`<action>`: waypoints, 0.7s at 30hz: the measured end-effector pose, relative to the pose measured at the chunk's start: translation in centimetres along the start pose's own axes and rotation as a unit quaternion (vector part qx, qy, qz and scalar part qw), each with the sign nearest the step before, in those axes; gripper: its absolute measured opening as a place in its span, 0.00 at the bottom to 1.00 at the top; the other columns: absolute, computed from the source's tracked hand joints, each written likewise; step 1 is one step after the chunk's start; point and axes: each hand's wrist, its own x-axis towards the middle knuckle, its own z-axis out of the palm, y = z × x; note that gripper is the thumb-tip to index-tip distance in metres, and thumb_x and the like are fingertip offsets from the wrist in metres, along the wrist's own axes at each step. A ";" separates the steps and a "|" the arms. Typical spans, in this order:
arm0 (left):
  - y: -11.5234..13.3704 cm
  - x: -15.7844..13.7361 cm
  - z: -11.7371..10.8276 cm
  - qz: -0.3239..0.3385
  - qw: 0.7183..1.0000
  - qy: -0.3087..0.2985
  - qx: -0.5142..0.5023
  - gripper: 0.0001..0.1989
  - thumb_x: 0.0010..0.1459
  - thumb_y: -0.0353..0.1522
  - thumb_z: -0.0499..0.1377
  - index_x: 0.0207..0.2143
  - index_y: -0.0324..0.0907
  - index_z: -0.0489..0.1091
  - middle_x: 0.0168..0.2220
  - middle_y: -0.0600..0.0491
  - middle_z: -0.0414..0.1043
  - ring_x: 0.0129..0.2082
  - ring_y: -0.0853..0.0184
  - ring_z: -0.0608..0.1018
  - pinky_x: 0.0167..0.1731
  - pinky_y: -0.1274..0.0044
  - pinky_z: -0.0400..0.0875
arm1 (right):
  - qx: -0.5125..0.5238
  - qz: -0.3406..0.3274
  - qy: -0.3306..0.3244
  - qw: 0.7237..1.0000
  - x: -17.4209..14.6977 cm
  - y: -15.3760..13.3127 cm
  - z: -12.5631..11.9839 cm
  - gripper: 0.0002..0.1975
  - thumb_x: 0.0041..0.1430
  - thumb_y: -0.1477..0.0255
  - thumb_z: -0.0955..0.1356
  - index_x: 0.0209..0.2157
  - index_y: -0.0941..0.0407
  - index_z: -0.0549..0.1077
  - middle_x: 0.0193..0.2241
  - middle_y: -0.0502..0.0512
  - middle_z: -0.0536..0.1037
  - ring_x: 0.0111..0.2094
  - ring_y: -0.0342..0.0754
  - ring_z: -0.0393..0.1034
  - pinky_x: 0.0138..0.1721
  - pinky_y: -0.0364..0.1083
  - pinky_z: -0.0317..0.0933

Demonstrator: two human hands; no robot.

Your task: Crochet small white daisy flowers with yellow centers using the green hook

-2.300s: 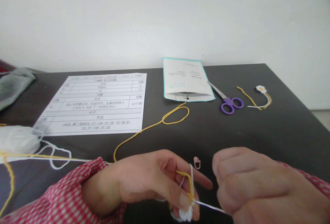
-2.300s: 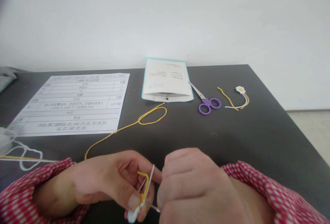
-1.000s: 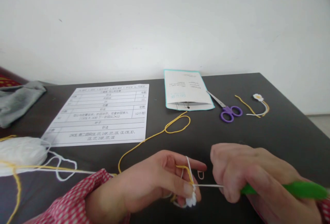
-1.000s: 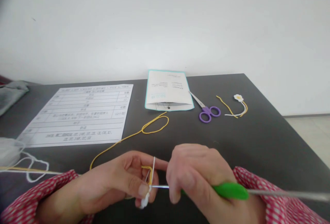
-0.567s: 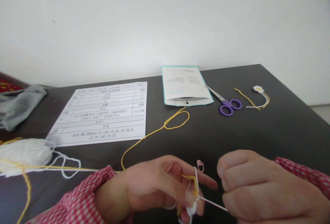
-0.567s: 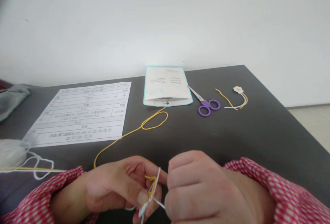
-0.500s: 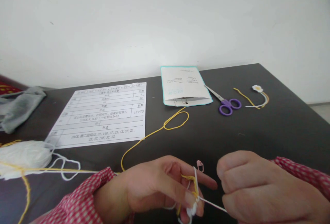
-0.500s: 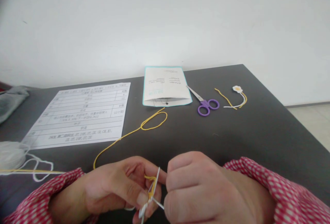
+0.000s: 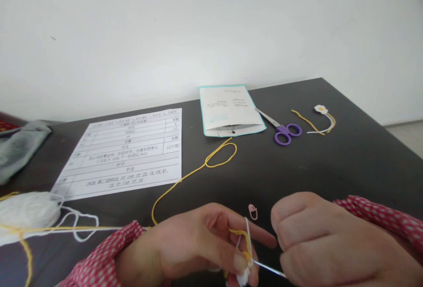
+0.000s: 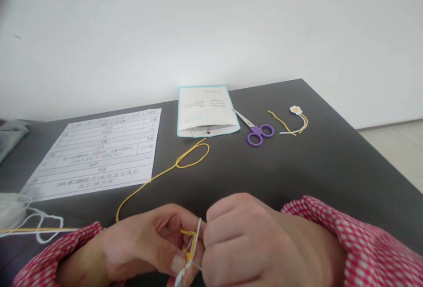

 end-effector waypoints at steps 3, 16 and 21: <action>-0.1 0.0 0.0 -0.003 1.000 -0.005 0.006 0.12 0.42 0.32 0.73 0.30 0.38 0.78 0.26 0.56 0.75 0.21 0.77 0.71 0.26 0.83 0.65 | -0.025 -0.054 -0.126 0.990 0.1 0.0 -0.2 0.21 0.69 0.59 0.63 0.23 0.49 0.76 0.17 0.48 0.77 0.18 0.45 0.70 0.28 0.46 0.69; 0.2 -0.4 -0.4 0.026 0.995 -0.040 0.089 0.13 0.52 0.33 0.69 0.40 0.40 0.79 0.31 0.56 0.74 0.27 0.77 0.72 0.29 0.84 0.66 | 0.115 0.143 -0.056 0.981 1.2 0.6 1.1 0.32 0.72 0.57 0.57 0.16 0.55 0.66 0.15 0.48 0.68 0.18 0.40 0.63 0.23 0.43 0.60; -0.1 -0.1 -0.6 0.019 0.998 -0.037 0.037 0.17 0.48 0.34 0.71 0.42 0.38 0.80 0.28 0.56 0.75 0.24 0.76 0.72 0.26 0.82 0.66 | 0.040 0.014 -0.068 0.997 0.8 0.1 0.3 0.24 0.68 0.57 0.63 0.21 0.54 0.71 0.16 0.50 0.74 0.21 0.45 0.70 0.31 0.46 0.67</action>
